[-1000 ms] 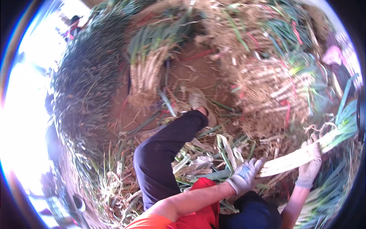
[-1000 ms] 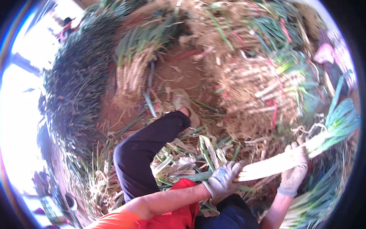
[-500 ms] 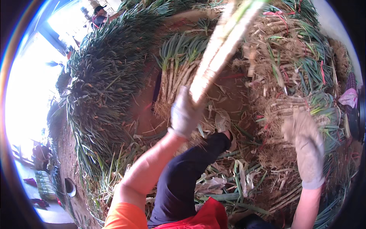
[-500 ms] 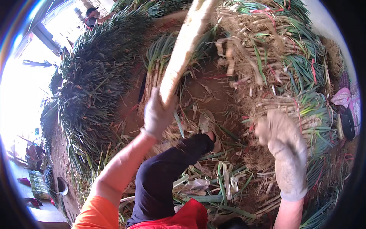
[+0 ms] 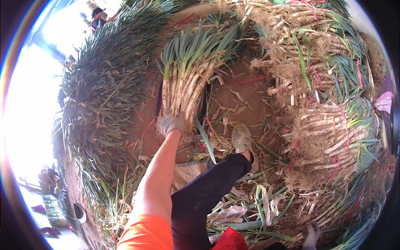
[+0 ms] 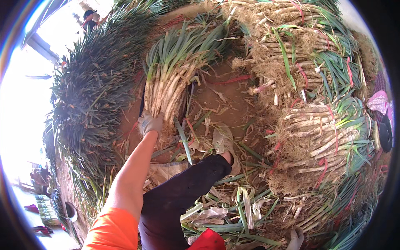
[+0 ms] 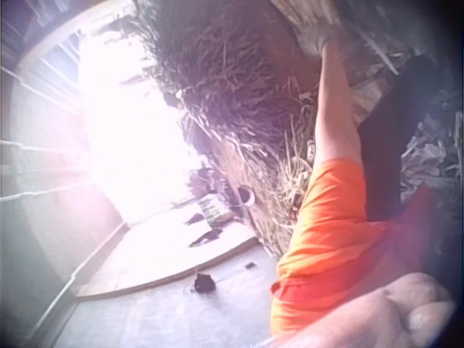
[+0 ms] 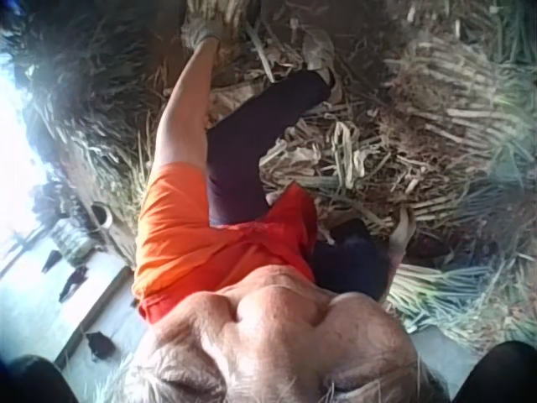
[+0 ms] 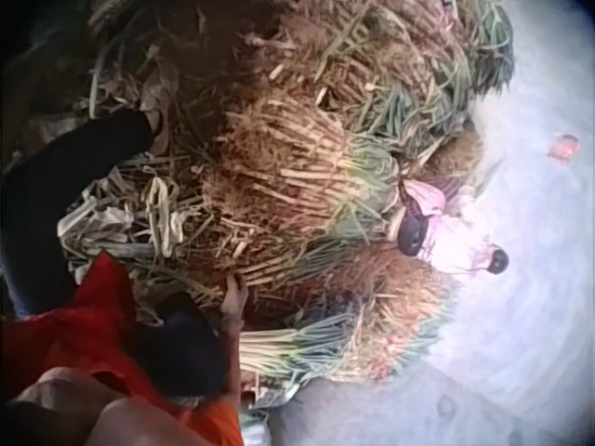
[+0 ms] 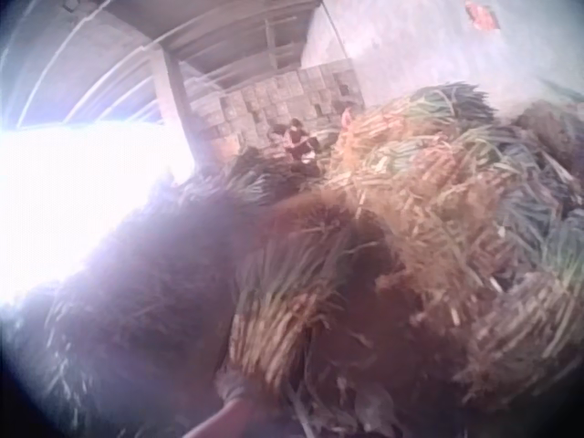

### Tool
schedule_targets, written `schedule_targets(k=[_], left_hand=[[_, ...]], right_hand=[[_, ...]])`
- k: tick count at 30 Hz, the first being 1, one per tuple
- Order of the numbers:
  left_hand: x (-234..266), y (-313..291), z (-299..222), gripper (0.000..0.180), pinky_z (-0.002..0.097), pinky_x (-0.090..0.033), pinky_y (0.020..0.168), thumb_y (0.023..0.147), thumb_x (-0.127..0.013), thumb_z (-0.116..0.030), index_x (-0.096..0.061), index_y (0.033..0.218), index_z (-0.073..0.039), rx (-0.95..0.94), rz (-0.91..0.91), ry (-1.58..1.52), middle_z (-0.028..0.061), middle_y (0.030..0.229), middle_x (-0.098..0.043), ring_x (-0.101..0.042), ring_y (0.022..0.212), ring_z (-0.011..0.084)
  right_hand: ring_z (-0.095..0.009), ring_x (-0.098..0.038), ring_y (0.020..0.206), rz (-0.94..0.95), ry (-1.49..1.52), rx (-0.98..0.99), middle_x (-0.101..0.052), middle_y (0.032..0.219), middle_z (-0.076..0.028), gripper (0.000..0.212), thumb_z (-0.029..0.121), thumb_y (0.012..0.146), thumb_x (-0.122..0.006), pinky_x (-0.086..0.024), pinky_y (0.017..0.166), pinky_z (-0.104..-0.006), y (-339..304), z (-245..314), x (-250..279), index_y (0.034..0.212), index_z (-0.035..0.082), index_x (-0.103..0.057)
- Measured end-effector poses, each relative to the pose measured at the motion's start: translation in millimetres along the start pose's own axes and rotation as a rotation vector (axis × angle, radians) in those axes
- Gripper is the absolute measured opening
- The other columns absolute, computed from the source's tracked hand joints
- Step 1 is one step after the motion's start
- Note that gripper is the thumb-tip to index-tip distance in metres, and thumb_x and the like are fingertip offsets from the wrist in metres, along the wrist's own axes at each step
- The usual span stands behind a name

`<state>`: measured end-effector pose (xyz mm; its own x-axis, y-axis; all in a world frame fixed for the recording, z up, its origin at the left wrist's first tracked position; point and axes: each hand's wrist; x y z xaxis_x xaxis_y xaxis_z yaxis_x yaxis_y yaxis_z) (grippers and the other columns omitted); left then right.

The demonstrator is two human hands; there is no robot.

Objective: The person cleans and sorts individual leeks from a pile, removing outer layers and roots, and then organizes them into bundles and ties the bundles with red ribbon.

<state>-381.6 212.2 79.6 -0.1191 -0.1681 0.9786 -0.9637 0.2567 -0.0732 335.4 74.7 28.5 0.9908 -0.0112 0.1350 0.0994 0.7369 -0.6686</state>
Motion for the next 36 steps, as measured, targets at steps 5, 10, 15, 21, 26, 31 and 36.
schedule_targets(k=[5,10,15,21,26,31,36], left_hand=[[-20,0,7,0.08,0.0469,-0.038,0.104,0.084,-0.06,-0.054,-0.032,0.145,-0.009,0.18,-0.102,-0.478,0.0235,0.143,-0.035,-0.038,0.131,0.039],[-67,23,5,0.076,0.0471,-0.038,0.104,0.087,-0.057,-0.053,-0.033,0.144,-0.009,-0.136,0.02,-0.151,0.0211,0.144,-0.035,-0.039,0.131,0.0371],[-94,66,49,0.069,0.0452,-0.038,0.102,0.087,-0.058,-0.05,-0.039,0.14,-0.008,-0.332,0.107,0.183,0.0192,0.141,-0.039,-0.042,0.127,0.0349],[-55,76,15,0.062,0.0429,-0.039,0.1,0.088,-0.059,-0.045,-0.046,0.136,-0.008,-0.281,0.016,0.393,0.017,0.137,-0.044,-0.045,0.123,0.0322],[-14,48,-5,0.056,0.0409,-0.04,0.098,0.088,-0.06,-0.042,-0.052,0.132,-0.007,-0.469,-0.139,0.35,0.0151,0.134,-0.048,-0.049,0.119,0.03],[2,-185,-70,0.033,0.0363,-0.04,0.099,0.093,-0.056,-0.011,-0.055,0.124,-0.001,-1.047,0.657,-0.431,0.0151,0.123,-0.055,-0.053,0.112,0.0271],[-45,-400,-91,0.03,0.028,-0.047,0.087,0.094,-0.059,-0.014,-0.057,0.121,-0.001,-1.075,1.443,-0.128,0.0079,0.108,-0.065,-0.06,0.099,0.0152]], right_hand=[[-0.022,-0.061,0.094,-0.137,-0.408,0.184,-0.062,0.113,-0.013,0.042,0.027,0.095,-0.056,-0.05,0.08,-0.0331,5,-96,34,0.125,-0.002,-0.054],[-0.007,-0.049,0.063,-0.303,0.088,-0.027,-0.055,0.076,0.001,0.014,0.009,0.083,-0.06,-0.039,0.054,-0.0226,-5,-89,8,0.097,0.005,-0.063],[-0.022,-0.063,0.086,-0.589,-0.236,0.043,-0.067,0.095,-0.012,0.029,0.021,0.087,-0.059,-0.048,0.078,-0.0345,9,-90,12,0.105,-0.001,-0.064],[-0.036,-0.059,0.105,-1.017,-0.591,-0.03,-0.062,0.111,-0.022,0.044,0.029,0.086,-0.061,-0.045,0.089,-0.0423,23,-133,52,0.119,0.001,-0.055],[-0.041,-0.055,0.111,-0.846,-0.425,-0.191,-0.057,0.121,-0.025,0.06,0.039,0.082,-0.064,-0.042,0.095,-0.0439,46,-127,42,0.127,0.002,-0.049],[-0.037,-0.056,0.112,-0.602,-0.143,-0.318,-0.054,0.126,-0.026,0.075,0.032,0.074,-0.071,-0.043,0.095,-0.0418,66,-100,42,0.134,-0.004,-0.042],[-0.03,-0.056,0.109,-0.434,0.513,-0.067,-0.053,0.128,-0.025,0.079,0.019,0.073,-0.074,-0.044,0.097,-0.0361,71,-73,29,0.138,-0.009,-0.037]])
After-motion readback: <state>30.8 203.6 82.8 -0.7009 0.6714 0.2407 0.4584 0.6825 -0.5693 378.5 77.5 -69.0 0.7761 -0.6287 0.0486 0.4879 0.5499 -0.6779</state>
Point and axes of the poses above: each hand's wrist, its own y-axis towards the middle knuckle, its own x-axis out of the back of the hand, z = x × y
